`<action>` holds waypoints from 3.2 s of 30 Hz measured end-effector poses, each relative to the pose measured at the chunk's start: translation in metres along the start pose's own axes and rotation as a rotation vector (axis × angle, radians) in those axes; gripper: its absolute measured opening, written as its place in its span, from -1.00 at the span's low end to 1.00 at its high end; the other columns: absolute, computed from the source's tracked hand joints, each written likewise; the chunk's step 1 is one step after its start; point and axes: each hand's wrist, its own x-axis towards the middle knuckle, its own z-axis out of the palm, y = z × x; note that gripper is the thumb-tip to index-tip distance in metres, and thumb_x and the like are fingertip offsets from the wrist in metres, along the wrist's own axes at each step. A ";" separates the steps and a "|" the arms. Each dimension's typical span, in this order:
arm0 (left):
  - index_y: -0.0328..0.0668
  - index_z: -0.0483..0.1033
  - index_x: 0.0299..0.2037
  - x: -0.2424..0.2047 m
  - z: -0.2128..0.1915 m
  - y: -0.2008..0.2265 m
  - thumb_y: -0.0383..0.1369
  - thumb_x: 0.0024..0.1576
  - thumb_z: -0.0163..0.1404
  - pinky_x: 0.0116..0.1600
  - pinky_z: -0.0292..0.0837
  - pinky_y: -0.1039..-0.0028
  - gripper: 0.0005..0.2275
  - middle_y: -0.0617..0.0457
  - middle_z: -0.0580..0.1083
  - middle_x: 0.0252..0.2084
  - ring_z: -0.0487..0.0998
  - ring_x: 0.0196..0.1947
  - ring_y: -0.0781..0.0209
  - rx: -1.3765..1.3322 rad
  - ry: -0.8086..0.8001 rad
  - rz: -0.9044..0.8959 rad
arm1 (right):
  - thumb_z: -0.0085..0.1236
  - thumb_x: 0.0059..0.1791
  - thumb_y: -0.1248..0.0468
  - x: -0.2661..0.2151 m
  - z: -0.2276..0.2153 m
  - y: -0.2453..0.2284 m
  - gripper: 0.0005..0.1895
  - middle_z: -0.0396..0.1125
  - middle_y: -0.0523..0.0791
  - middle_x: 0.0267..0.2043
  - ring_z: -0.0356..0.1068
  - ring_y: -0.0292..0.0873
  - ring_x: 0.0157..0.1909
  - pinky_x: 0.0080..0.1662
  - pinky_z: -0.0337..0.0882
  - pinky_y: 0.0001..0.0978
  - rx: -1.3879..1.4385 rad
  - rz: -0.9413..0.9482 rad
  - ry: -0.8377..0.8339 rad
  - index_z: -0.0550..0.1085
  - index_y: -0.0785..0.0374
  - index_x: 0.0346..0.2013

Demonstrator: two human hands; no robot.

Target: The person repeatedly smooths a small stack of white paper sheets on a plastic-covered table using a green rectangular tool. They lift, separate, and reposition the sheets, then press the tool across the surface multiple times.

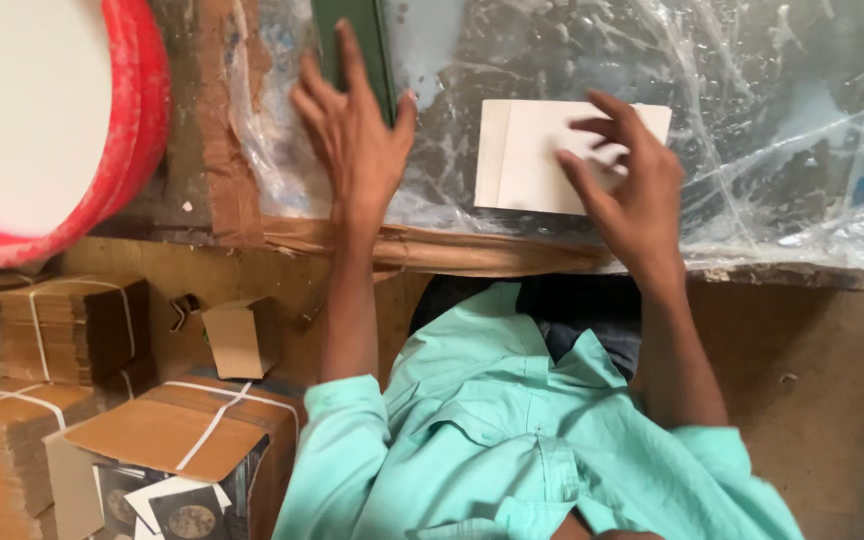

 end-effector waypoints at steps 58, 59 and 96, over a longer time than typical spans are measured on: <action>0.14 0.62 0.11 -0.074 0.002 0.060 -0.50 0.24 0.02 0.61 0.10 0.03 -0.69 -0.01 0.17 0.52 0.10 0.51 -0.19 -0.105 0.006 0.299 | 0.11 0.20 0.05 -0.074 -0.011 0.021 -0.44 -0.11 0.02 0.63 -0.45 0.27 0.65 0.49 -0.45 0.42 -0.440 0.167 0.167 0.30 0.27 0.42; 0.12 0.66 -0.03 -0.084 0.004 0.072 -0.48 0.19 0.08 0.54 0.05 0.00 -0.77 -0.05 0.22 0.45 0.10 0.45 -0.20 -0.190 -0.050 0.343 | 0.11 0.22 0.07 -0.075 -0.013 0.016 -0.47 -0.10 0.01 0.63 -0.44 0.26 0.65 0.50 -0.43 0.42 -0.490 0.162 0.170 0.32 0.26 0.42; -0.09 0.65 -0.04 -0.092 -0.032 0.042 -0.70 0.04 -0.09 0.37 0.19 0.17 -0.62 0.04 0.36 0.30 0.18 0.30 -0.12 -0.393 0.082 0.095 | 0.05 0.22 0.31 -0.019 0.005 0.002 -0.74 0.37 0.01 0.26 0.40 -0.10 0.34 0.35 0.46 -0.20 0.213 -0.044 0.052 0.39 0.33 0.18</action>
